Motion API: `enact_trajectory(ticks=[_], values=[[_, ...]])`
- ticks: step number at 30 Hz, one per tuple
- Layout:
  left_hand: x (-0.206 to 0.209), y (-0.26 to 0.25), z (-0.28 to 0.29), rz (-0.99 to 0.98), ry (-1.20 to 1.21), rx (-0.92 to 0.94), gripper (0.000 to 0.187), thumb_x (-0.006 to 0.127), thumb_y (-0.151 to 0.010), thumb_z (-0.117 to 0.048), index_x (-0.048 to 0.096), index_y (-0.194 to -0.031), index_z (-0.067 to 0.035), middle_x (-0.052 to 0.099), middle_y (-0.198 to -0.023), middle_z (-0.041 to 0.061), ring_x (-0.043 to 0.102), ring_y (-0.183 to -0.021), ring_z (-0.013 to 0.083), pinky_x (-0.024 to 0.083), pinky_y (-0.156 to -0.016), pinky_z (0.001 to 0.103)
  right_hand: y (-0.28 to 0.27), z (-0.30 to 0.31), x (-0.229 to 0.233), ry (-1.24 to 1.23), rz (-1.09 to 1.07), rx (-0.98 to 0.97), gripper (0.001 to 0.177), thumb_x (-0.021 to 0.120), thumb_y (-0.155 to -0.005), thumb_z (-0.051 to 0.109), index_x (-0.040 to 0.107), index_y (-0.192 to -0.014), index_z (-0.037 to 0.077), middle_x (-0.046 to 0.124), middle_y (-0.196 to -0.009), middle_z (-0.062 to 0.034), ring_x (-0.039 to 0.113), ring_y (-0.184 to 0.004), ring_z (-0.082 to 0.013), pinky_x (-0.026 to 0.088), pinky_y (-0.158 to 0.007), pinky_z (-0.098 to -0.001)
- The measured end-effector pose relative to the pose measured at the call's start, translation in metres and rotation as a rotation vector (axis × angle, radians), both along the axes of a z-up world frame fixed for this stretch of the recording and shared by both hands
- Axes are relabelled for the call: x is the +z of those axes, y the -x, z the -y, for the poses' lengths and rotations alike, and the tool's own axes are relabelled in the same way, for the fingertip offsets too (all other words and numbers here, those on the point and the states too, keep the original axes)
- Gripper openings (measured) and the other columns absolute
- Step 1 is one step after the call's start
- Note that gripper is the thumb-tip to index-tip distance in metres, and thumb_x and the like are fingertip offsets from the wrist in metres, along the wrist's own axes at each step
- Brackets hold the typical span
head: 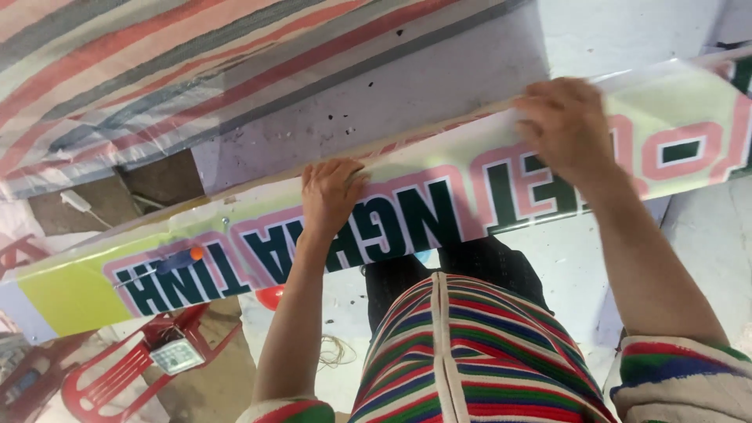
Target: Reinforcing the edges of a large printed banner by folding the material and using a screwdriver to create holes or fasten it.
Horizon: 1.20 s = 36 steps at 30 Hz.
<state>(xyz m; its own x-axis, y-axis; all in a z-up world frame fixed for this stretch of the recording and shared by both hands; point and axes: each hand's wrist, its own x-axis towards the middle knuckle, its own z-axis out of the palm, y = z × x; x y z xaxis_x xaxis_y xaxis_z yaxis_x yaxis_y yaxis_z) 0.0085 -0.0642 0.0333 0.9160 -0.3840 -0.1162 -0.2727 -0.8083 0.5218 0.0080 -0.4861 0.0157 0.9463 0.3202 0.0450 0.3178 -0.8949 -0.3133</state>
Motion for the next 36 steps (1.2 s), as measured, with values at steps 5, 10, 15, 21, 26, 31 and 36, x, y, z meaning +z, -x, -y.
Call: enact_trajectory(ticks=[5,10,15,21,26,31,36], values=[[0.003,0.003,0.010,-0.002,-0.020,-0.014,0.027,0.070,-0.099,-0.031,0.072,-0.116,-0.010,0.075,-0.116,0.011,0.069,-0.110,0.0314,0.042,-0.098,0.056,0.008,0.113,-0.003,0.111,0.153,-0.092,0.035,0.094,-0.104,0.014,0.084,-0.137,0.009,0.078,-0.140,-0.0159,0.069,-0.119,-0.0277,0.046,-0.111,-0.0469],[0.001,0.002,0.028,0.022,-0.049,-0.045,0.029,0.072,-0.097,-0.029,0.072,-0.120,-0.011,0.075,-0.119,0.010,0.070,-0.111,0.0320,0.040,-0.104,0.058,0.009,0.187,-0.018,0.125,-0.040,-0.331,0.035,0.075,-0.120,0.019,0.082,-0.149,0.001,0.081,-0.121,-0.0114,0.055,-0.110,-0.0420,0.046,-0.085,-0.0511],[-0.003,0.002,0.045,0.013,-0.034,-0.039,0.031,0.069,-0.099,-0.031,0.072,-0.121,-0.010,0.075,-0.120,0.012,0.069,-0.116,0.0337,0.040,-0.106,0.064,0.004,0.200,-0.023,-0.096,-0.310,-0.465,0.025,0.069,-0.125,0.023,0.080,-0.119,0.001,0.074,-0.100,-0.0125,0.067,-0.092,-0.0283,0.048,-0.073,-0.0415],[-0.002,0.002,0.056,0.110,-0.008,-0.043,0.028,0.066,-0.101,-0.028,0.071,-0.121,-0.010,0.074,-0.118,0.011,0.070,-0.110,0.0320,0.047,-0.095,0.052,0.019,0.205,-0.008,-0.163,-0.302,-0.534,0.021,0.072,-0.134,0.021,0.080,-0.128,0.003,0.070,-0.099,-0.0076,0.062,-0.091,-0.0201,0.046,-0.074,-0.0372],[0.009,-0.001,0.058,0.112,0.058,-0.068,0.020,0.067,-0.100,-0.022,0.074,-0.112,-0.008,0.076,-0.109,0.010,0.072,-0.101,0.0294,0.051,-0.087,0.049,0.015,0.207,-0.012,-0.161,-0.335,-0.518,0.022,0.073,-0.131,0.023,0.081,-0.129,0.002,0.071,-0.098,-0.0078,0.062,-0.088,-0.0204,0.046,-0.074,-0.0348],[0.012,0.001,0.059,0.088,0.115,-0.063,0.014,0.068,-0.100,-0.017,0.076,-0.105,-0.005,0.074,-0.106,0.011,0.072,-0.094,0.0281,0.055,-0.083,0.046,0.015,0.216,-0.026,-0.234,-0.358,-0.499,0.019,0.075,-0.131,0.017,0.081,-0.128,-0.001,0.069,-0.097,-0.0095,0.061,-0.090,-0.0194,0.044,-0.069,-0.0355],[0.010,0.005,0.062,0.089,0.134,-0.010,0.008,0.072,-0.097,-0.013,0.075,-0.099,-0.006,0.073,-0.100,0.010,0.067,-0.092,0.0274,0.055,-0.076,0.043,0.032,0.262,-0.077,-0.658,-0.409,-0.443,0.022,0.065,-0.120,0.004,0.062,-0.142,0.005,0.061,-0.111,-0.0137,0.057,-0.101,-0.0210,0.039,-0.085,-0.0338]])
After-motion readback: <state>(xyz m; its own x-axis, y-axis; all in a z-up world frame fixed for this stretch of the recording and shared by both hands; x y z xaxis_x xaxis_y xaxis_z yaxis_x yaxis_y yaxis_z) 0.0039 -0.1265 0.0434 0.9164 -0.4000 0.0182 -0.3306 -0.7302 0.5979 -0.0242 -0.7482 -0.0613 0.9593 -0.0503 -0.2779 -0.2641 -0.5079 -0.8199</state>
